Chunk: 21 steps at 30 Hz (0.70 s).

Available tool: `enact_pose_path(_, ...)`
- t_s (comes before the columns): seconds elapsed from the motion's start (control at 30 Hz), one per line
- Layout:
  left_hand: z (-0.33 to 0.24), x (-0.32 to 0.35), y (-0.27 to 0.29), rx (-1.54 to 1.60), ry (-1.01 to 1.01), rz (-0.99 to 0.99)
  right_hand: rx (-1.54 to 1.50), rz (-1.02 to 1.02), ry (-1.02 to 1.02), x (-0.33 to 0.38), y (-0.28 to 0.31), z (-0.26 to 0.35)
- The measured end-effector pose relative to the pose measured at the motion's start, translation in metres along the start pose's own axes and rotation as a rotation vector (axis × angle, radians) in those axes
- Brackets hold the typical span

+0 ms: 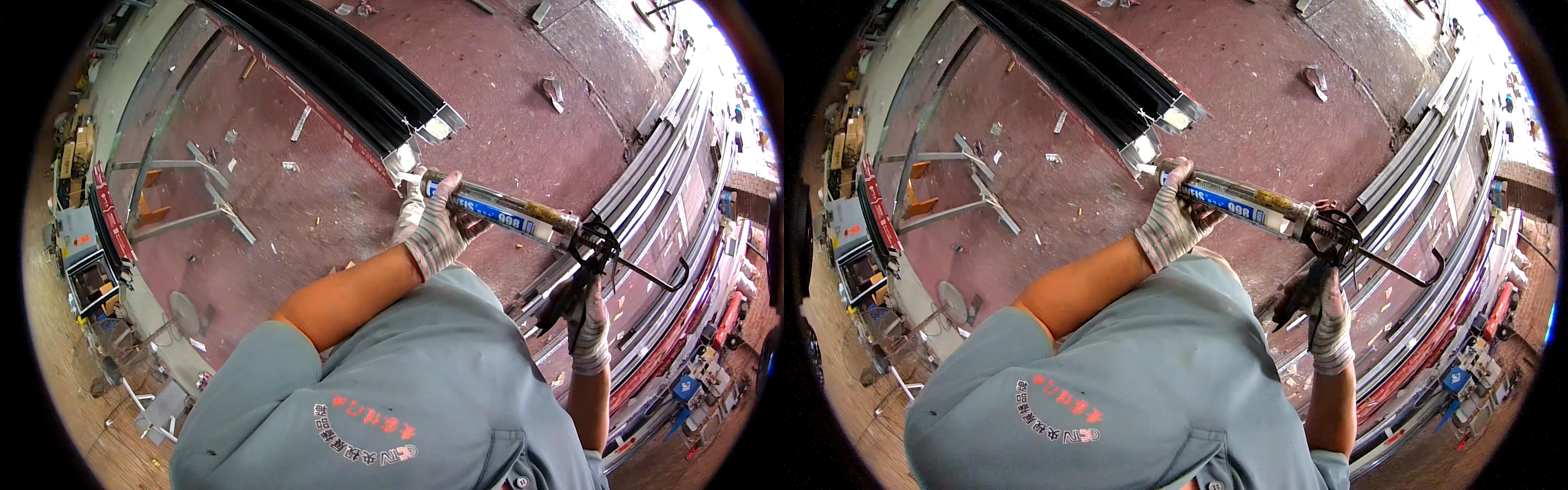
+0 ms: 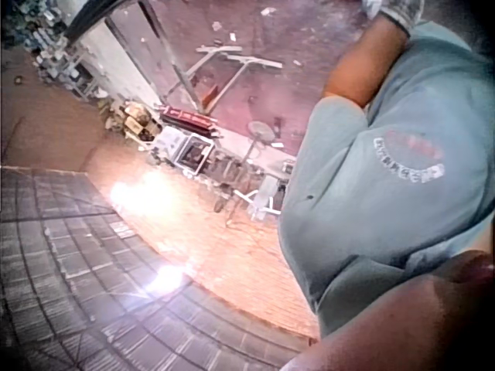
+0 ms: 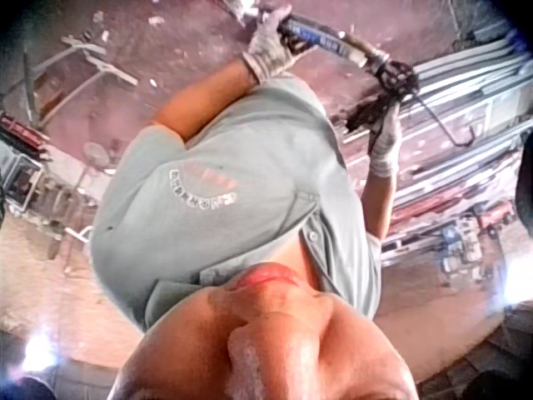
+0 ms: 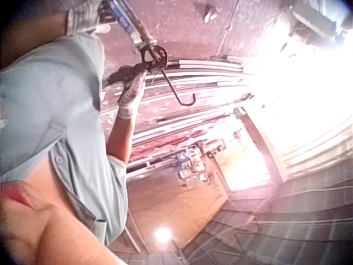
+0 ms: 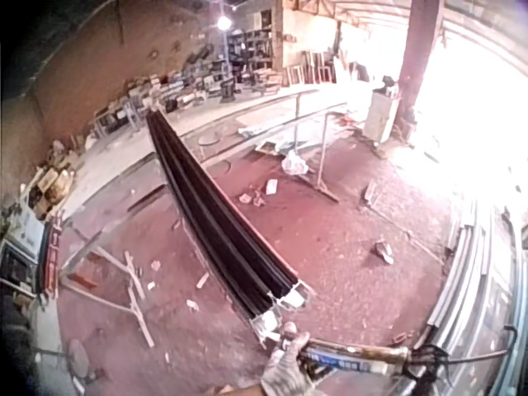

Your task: The person uses a caulking gun to apply sealant along the edges of long metal profiles. They move between profiles and apply sealant to multiple sections, then set the tool down.

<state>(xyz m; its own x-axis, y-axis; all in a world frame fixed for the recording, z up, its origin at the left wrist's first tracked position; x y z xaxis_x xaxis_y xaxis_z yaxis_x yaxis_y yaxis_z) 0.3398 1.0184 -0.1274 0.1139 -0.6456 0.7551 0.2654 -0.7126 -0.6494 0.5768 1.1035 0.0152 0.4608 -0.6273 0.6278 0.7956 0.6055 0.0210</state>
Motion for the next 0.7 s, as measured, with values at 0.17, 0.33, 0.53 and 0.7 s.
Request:
enact_pose_path(0.17,-0.002,0.007,-0.006,0.023,0.002,0.027,0.09,0.018,0.01,-0.001,-0.005,0.011)
enact_pose_path(0.33,-0.003,0.003,-0.002,0.018,-0.024,0.077,0.183,-0.002,0.051,0.0,-0.008,0.018)
enact_pose_path(0.53,-0.003,0.008,-0.004,0.039,-0.023,0.071,0.235,-0.057,0.04,0.003,-0.012,0.022)
enact_pose_path(0.7,-0.003,0.009,-0.004,0.066,-0.015,0.093,0.259,-0.073,0.055,0.004,-0.013,0.025)
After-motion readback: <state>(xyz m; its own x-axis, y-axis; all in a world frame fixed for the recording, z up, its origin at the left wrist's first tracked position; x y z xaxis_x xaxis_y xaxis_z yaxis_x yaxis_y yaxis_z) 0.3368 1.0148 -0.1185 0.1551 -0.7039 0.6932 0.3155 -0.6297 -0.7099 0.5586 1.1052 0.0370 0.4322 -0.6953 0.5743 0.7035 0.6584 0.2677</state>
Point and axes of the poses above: each hand's wrist, its own x-axis away from the middle knuckle, its own y-axis out of the back of the hand, z = x × y, the point moved 1 cm from there along -x, towards the middle knuckle, and after that the axes turned 9 degrees about x, right-handed, at the moved point
